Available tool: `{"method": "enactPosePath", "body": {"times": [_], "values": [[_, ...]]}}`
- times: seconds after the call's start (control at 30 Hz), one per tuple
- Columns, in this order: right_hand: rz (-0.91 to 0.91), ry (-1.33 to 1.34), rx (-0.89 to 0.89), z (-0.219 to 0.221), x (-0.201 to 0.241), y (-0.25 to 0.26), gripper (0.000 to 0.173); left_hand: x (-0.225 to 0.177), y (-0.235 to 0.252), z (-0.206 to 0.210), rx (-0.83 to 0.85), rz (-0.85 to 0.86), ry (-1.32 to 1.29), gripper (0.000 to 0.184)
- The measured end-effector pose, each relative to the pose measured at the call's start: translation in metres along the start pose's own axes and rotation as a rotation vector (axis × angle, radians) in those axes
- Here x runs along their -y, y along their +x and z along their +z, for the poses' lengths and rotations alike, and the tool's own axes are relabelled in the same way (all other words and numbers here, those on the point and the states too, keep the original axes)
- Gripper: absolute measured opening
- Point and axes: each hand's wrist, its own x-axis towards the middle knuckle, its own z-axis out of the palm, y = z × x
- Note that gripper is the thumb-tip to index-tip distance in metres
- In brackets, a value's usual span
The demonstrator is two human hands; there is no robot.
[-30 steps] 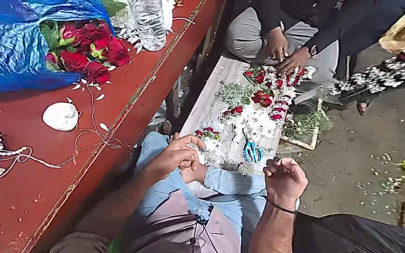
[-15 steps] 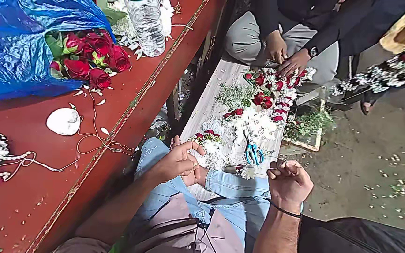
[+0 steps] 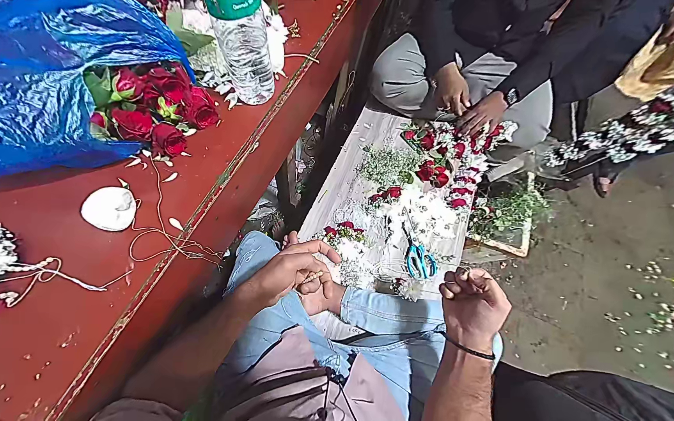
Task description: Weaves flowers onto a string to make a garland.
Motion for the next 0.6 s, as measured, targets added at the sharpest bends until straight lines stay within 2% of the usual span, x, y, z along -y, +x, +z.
{"method": "enactPosePath", "body": {"times": [0.27,0.47,0.6], "values": [[0.013,-0.049,-0.002,-0.002,-0.005,0.000,0.031,-0.004,-0.005,0.000,0.040,0.009,0.001,0.038],[0.021,-0.037,0.008,-0.003,-0.004,-0.002,0.032,0.005,-0.003,0.001,0.004,-0.055,0.057,0.036],[0.001,-0.017,0.000,-0.003,-0.002,0.000,0.031,0.010,0.001,0.003,-0.015,-0.039,0.115,0.033]]}}
